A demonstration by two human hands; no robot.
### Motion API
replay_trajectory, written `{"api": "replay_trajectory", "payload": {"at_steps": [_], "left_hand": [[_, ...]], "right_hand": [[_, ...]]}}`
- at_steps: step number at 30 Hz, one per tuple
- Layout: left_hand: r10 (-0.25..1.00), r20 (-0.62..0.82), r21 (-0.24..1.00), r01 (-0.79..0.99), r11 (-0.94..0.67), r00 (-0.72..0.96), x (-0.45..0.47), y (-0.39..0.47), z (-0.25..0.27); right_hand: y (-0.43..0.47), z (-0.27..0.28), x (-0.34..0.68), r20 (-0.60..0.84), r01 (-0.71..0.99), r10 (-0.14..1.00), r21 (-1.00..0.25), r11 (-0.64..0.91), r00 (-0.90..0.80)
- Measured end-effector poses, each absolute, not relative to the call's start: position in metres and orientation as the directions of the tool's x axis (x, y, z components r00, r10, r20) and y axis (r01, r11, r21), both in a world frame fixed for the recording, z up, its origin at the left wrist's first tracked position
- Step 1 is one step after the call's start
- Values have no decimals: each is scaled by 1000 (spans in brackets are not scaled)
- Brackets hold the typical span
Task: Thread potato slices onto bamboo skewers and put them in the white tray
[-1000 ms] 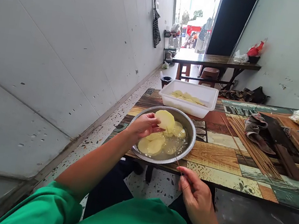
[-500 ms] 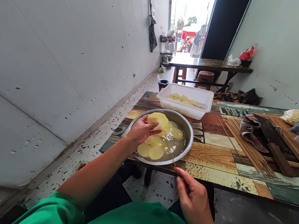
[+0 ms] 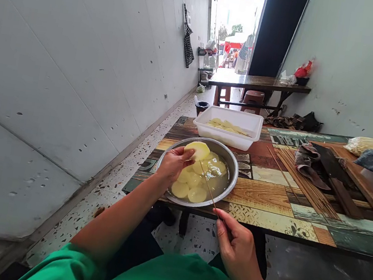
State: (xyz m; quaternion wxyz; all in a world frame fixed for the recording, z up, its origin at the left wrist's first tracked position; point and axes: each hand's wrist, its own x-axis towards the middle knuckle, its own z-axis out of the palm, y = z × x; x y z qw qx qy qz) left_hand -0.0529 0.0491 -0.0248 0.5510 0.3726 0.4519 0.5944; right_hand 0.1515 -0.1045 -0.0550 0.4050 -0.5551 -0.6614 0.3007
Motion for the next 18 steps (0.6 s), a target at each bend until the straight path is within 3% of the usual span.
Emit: {"api": "replay_trajectory", "payload": {"at_steps": [4,8,14,18], "left_hand": [[964,212,964,-130,-234,-160,-49,42,-21],[882,456,890,58,-453,-117,-45,29,-15],[836,542,839,108,-533,-82,-40,12,-12],[869,480,876,109,-469,-120,-34,12,-9]], "right_hand": [[-103,-54,154,230,490,973,-846,212,-23],[-103,-57,157,233,484,972,-852,202,4],[-99,-58,161,262,536,965,-815,221,-1],[-88,-48,163,258,656,961,-709,259,-101]]}}
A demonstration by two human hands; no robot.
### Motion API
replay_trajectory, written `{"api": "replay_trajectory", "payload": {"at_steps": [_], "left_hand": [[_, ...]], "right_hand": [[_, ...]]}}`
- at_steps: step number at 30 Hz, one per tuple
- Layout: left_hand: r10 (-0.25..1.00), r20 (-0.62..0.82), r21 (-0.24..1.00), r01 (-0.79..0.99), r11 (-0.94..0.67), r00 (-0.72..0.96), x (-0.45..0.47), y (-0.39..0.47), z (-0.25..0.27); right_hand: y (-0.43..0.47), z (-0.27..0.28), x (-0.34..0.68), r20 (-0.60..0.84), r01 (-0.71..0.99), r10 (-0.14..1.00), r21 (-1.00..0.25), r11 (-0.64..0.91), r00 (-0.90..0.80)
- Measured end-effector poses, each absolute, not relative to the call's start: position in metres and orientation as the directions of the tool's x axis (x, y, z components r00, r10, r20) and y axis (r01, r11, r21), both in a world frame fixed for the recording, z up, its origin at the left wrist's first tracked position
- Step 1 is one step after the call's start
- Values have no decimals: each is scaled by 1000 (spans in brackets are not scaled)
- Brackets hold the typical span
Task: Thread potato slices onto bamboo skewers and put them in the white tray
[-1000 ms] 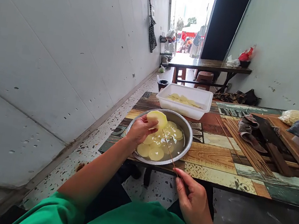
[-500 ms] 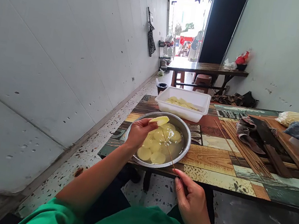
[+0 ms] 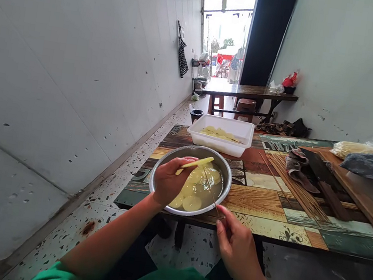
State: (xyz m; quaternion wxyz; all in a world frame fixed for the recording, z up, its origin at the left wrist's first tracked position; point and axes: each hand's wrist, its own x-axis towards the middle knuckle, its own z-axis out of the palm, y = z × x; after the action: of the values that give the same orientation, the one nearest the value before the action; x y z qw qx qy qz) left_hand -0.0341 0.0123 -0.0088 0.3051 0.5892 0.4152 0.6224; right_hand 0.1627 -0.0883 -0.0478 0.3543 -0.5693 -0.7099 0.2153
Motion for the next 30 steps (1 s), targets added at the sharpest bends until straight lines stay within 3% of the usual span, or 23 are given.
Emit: {"api": "replay_trajectory", "payload": {"at_steps": [4,9,18,21,26,30], "left_hand": [[966,218,960,-149,-239,-141,-34,20,-2],[997,-26,873,-487,-12,-70,-39,25,5],[980,-197,756,-639,140,-19,-32,15,9],[947,-320,687,-681,256,32,-29,16,14],[941,-327,643,-711,285,81,-28,15,21],[948,-302,618,-737,272,97,-25,10,25]], "right_hand": [[-68,-26,158,259,775,943,-544,322,-210],[-27,-3,142,169,903,942,-280,327,-289],[-3,5,132,143,898,926,-234,373,-348],[-16,14,134,177,905,932,-238,353,-317],[-19,21,199,220,951,973,-280,131,-69],[3,12,309,150,928,933,-239,-287,327]]}}
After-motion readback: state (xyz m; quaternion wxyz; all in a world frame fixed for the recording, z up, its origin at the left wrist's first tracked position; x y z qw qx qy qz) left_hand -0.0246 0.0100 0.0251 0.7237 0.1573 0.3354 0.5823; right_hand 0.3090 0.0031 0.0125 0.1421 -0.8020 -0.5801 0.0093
